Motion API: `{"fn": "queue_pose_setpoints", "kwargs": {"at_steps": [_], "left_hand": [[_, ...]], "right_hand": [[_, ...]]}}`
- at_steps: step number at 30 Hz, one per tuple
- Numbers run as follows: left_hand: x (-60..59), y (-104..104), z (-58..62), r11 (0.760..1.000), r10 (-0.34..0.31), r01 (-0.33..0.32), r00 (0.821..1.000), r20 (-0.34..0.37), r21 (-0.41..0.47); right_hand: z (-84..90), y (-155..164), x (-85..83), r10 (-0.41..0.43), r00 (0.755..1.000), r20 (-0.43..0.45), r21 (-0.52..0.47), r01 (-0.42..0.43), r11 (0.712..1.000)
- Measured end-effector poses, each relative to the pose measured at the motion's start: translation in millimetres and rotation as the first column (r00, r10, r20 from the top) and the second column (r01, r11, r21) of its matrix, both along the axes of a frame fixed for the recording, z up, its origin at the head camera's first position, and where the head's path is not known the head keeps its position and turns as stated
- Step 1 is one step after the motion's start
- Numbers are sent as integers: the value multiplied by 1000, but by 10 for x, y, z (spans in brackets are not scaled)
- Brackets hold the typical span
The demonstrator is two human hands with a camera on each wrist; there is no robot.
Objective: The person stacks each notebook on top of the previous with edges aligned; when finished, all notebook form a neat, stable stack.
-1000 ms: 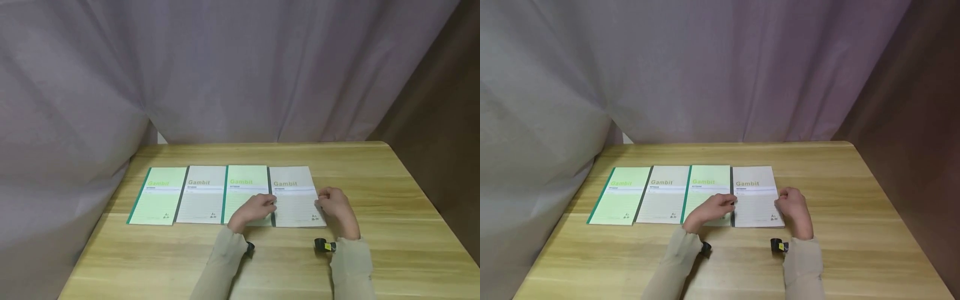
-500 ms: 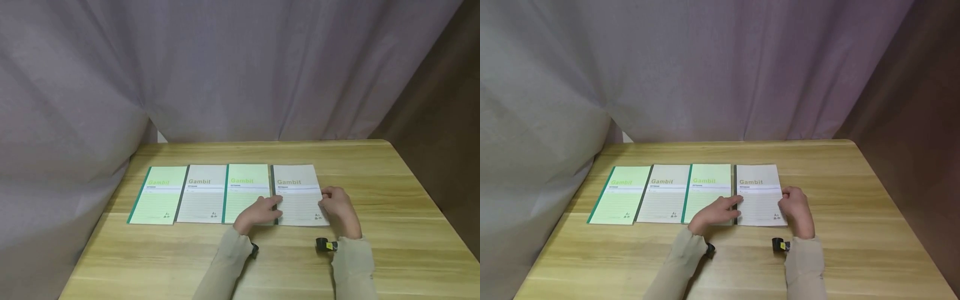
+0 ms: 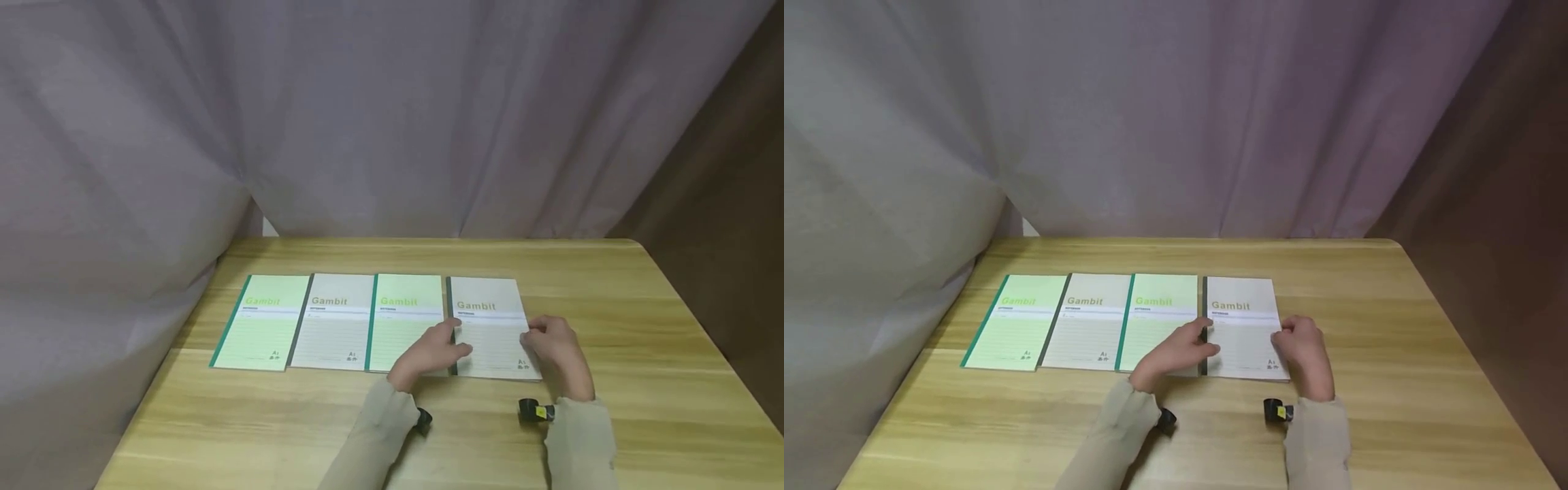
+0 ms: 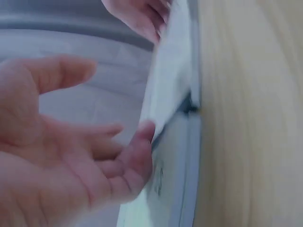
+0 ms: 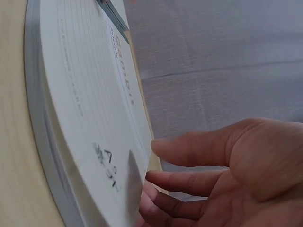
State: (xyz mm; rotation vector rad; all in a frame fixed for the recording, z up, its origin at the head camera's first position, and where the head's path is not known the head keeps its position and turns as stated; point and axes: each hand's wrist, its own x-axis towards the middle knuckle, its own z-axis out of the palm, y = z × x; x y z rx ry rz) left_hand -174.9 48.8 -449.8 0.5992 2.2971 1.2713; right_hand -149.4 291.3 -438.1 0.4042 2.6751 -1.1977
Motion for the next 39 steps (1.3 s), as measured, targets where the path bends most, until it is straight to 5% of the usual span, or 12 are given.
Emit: {"fn": "queue_pose_setpoints", "kwargs": {"at_steps": [7,18,30,39], "left_hand": [[-10,-5,7,978,135,-149,986,100,146],[-54,-22,34,938,209,-244,965,159,246],[-100,7,-147,872,208,-307,938,278,381],[-99,112,-218,870,222,-326,929,297,370]], "right_hand": [[15,-7,-11,-28,1000,-4,-5,28,1000],[72,-61,-7,-79,997,15,-45,80,996],[32,22,12,-17,1000,13,-7,17,1000],[43,69,-8,1,999,39,-10,-1,1000]]}}
